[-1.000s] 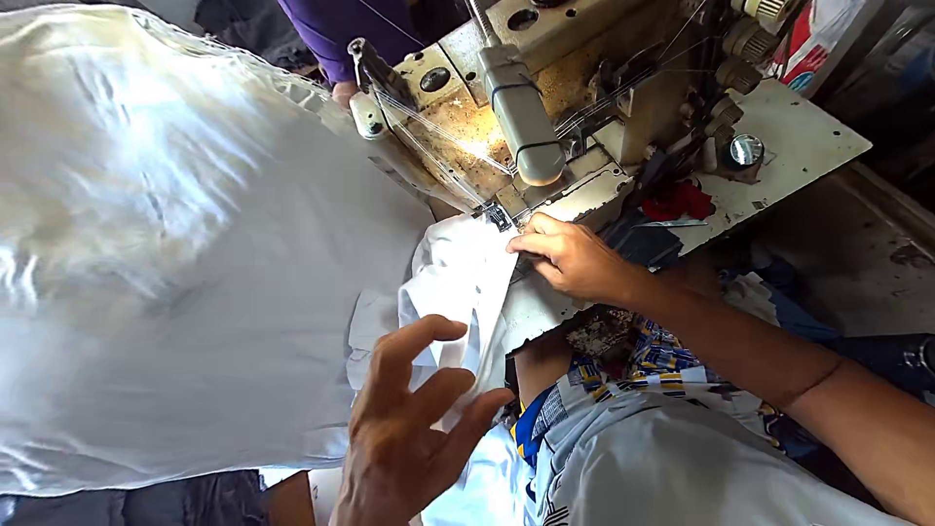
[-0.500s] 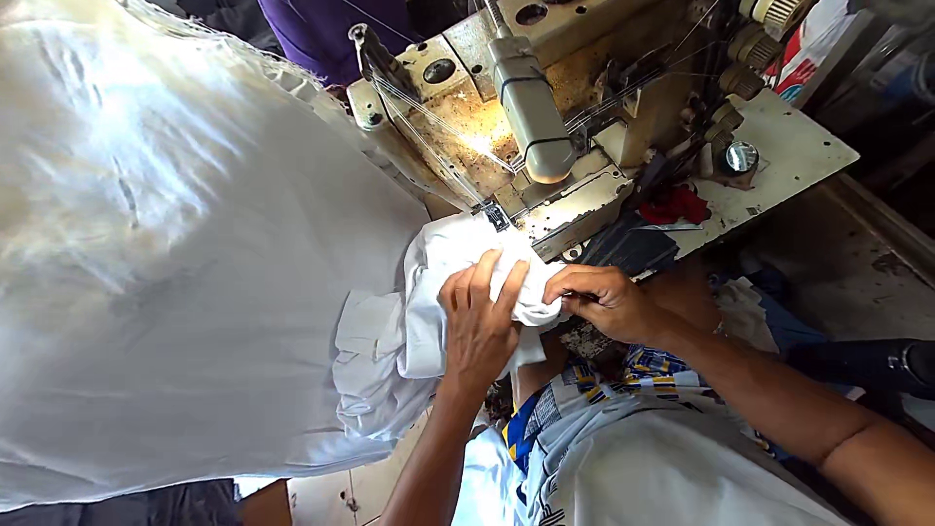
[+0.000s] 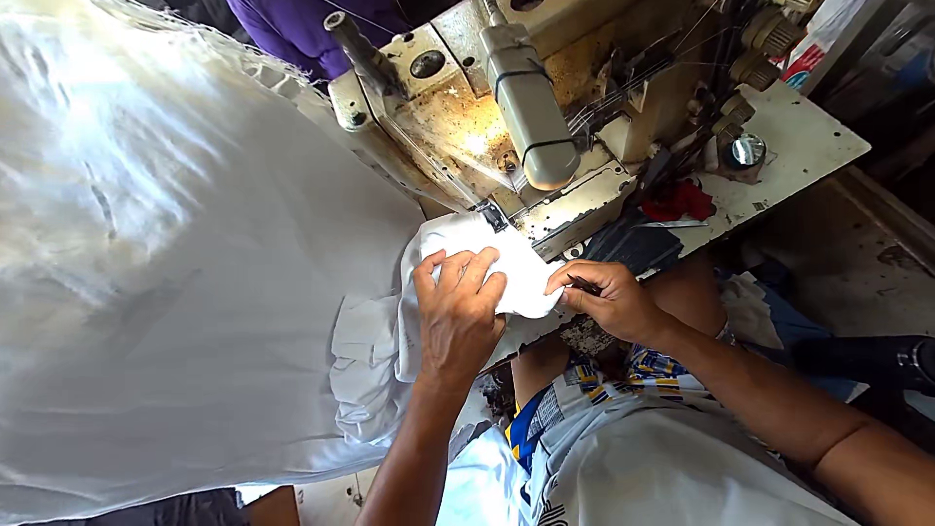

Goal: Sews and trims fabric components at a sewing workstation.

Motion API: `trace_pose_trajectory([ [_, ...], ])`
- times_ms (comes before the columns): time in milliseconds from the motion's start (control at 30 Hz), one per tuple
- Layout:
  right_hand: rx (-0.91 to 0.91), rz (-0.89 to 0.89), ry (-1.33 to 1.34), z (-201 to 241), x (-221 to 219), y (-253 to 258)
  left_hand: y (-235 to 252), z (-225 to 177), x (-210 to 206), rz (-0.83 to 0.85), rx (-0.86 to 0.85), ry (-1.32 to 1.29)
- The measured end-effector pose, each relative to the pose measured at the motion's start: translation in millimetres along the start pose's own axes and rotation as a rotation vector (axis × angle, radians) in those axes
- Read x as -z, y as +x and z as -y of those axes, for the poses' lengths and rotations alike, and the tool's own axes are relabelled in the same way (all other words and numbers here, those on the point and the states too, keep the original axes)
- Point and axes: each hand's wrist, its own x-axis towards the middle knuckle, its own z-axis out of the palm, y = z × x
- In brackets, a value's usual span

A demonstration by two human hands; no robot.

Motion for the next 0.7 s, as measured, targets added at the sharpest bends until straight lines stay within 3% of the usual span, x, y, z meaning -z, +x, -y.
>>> trace_pose_trajectory([
  [367, 0.035, -0.015, 0.006, -3, -9, 40, 18, 53, 15, 0.118, -0.109, -0.061],
  [533, 0.094, 0.042, -0.107, 2, -9, 45, 11, 55, 46, 0.318, 0.057, -0.13],
  [600, 0.133, 0.048, -0.071, 3, -8, 47, 10, 34, 54, 0.267, 0.102, -0.172],
  [700, 0.177, 0.056, -0.013, 5, -7, 50, 13, -12, 33, 0.031, 0.13, -0.227],
])
